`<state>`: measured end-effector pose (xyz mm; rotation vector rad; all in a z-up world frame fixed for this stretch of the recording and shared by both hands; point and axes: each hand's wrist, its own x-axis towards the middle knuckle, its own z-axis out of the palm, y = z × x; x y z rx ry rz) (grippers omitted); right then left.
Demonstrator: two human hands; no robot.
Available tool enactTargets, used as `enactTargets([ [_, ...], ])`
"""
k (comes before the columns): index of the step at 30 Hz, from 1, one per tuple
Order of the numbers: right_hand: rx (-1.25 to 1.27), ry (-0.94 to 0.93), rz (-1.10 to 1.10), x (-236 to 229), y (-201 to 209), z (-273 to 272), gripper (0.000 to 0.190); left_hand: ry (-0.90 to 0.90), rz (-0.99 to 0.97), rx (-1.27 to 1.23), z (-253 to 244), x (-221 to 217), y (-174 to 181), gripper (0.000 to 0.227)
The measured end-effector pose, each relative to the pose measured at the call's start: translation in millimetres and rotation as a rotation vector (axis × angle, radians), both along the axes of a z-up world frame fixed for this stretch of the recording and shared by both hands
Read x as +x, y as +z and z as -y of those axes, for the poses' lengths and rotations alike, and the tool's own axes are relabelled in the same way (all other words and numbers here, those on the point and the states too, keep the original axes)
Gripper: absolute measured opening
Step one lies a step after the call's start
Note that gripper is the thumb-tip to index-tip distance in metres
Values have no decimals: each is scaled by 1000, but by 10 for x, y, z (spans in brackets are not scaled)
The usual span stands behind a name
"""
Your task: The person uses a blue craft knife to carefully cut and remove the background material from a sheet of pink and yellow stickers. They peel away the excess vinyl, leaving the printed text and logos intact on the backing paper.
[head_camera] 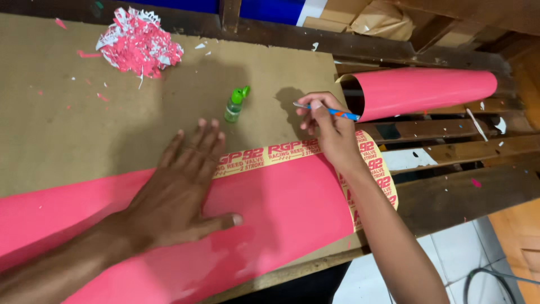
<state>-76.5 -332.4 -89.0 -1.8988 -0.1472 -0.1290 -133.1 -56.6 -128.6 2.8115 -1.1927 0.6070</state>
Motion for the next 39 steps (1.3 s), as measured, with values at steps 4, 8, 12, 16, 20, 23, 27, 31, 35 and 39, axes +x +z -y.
enactTargets([
  [4, 55, -46, 140, 110, -203, -21, 23, -72, -396, -441, -5, 121, 236, 96],
  [8, 167, -152, 32, 184, -268, 36, 24, -4, -490, -663, 149, 396, 426, 72],
  [12, 199, -122, 52, 218, -307, 39, 24, -32, -332, -739, 350, 634, 233, 61],
  [16, 142, -110, 93, 212, -299, 75, 24, 5, -276, -741, 473, 790, 62, 36],
  [20, 145, -58, 114, 206, -336, 95, 24, -16, -93, -738, 481, 845, -117, 27],
  [23, 154, -44, 119, 223, -351, 104, 22, -88, 0, -671, 552, 821, 38, 24],
  [27, 188, -47, 133, 202, -299, 109, 21, -1, -493, -1314, 575, 1077, 219, 17],
  [31, 166, -47, 99, 182, -279, 126, 23, 219, -845, -1884, 689, 1134, 554, 9],
  [35, 147, -68, 60, 181, -226, 138, 24, 1, -363, -994, 665, 902, 506, 16],
  [39, 142, -47, 60, 123, -174, 128, 28, -65, -272, -811, 637, 789, 340, 25],
])
